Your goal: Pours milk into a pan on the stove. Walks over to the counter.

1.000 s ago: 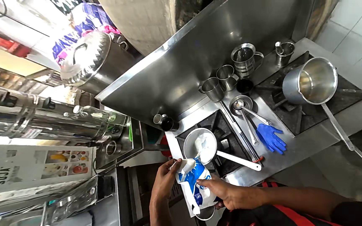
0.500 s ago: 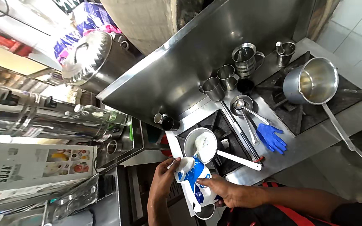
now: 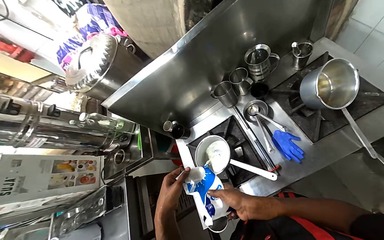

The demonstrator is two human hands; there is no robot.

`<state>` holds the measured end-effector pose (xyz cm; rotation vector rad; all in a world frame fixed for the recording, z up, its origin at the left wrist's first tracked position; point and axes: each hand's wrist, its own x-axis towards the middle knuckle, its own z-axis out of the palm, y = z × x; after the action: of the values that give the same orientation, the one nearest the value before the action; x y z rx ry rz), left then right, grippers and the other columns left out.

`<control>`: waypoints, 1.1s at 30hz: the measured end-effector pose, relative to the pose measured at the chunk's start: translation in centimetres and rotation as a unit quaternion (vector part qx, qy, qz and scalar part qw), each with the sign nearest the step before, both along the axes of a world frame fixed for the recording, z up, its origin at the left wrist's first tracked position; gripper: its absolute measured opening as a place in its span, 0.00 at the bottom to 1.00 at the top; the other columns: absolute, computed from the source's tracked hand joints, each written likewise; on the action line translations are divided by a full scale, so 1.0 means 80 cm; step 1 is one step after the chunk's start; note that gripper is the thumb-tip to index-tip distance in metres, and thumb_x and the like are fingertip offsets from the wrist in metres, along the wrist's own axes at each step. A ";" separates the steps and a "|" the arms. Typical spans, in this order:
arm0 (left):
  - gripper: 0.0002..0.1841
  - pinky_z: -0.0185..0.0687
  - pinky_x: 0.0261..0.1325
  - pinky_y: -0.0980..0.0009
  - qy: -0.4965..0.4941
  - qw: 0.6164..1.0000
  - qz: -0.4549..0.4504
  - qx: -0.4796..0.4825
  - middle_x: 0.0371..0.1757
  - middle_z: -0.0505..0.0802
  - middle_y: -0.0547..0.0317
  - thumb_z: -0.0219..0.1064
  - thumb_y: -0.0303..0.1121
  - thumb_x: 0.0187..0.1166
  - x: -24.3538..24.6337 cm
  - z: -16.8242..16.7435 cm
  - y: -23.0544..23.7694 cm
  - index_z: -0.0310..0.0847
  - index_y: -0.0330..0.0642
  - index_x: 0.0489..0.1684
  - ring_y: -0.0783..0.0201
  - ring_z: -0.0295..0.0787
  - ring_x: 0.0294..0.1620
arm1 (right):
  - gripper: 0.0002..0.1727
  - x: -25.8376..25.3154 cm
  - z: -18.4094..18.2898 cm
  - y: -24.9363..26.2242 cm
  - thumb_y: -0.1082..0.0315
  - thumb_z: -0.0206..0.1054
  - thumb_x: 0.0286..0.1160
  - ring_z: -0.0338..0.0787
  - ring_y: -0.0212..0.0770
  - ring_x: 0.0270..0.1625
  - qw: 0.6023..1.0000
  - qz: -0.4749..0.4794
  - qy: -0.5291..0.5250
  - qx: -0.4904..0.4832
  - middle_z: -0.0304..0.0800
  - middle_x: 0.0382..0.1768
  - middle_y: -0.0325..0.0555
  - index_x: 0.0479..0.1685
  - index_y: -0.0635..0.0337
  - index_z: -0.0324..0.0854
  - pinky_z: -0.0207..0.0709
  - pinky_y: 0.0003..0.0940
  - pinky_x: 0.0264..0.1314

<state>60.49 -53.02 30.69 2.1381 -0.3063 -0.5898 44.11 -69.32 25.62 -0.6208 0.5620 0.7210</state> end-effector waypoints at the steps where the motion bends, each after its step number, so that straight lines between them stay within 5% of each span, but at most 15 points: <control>1: 0.15 0.86 0.39 0.63 0.000 1.000 -0.002 0.000 0.31 0.92 0.49 0.63 0.37 0.86 0.000 0.000 0.000 0.88 0.37 0.32 0.58 0.89 0.32 | 0.30 0.000 0.000 0.000 0.42 0.68 0.78 0.89 0.39 0.43 1.000 0.001 0.000 0.000 0.88 0.49 0.44 0.76 0.39 0.68 0.78 0.33 0.32; 33: 0.15 0.87 0.40 0.62 0.003 1.000 0.007 -0.007 0.32 0.92 0.49 0.62 0.36 0.87 -0.005 0.003 -0.001 0.88 0.36 0.33 0.57 0.89 0.33 | 0.28 -0.003 0.001 -0.006 0.43 0.69 0.78 0.90 0.38 0.41 1.000 -0.003 -0.009 0.003 0.88 0.48 0.44 0.73 0.40 0.70 0.77 0.31 0.29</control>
<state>60.06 -53.09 30.95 2.1233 -0.2906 -0.5833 43.85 -69.79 25.71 -0.6187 0.5449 0.7114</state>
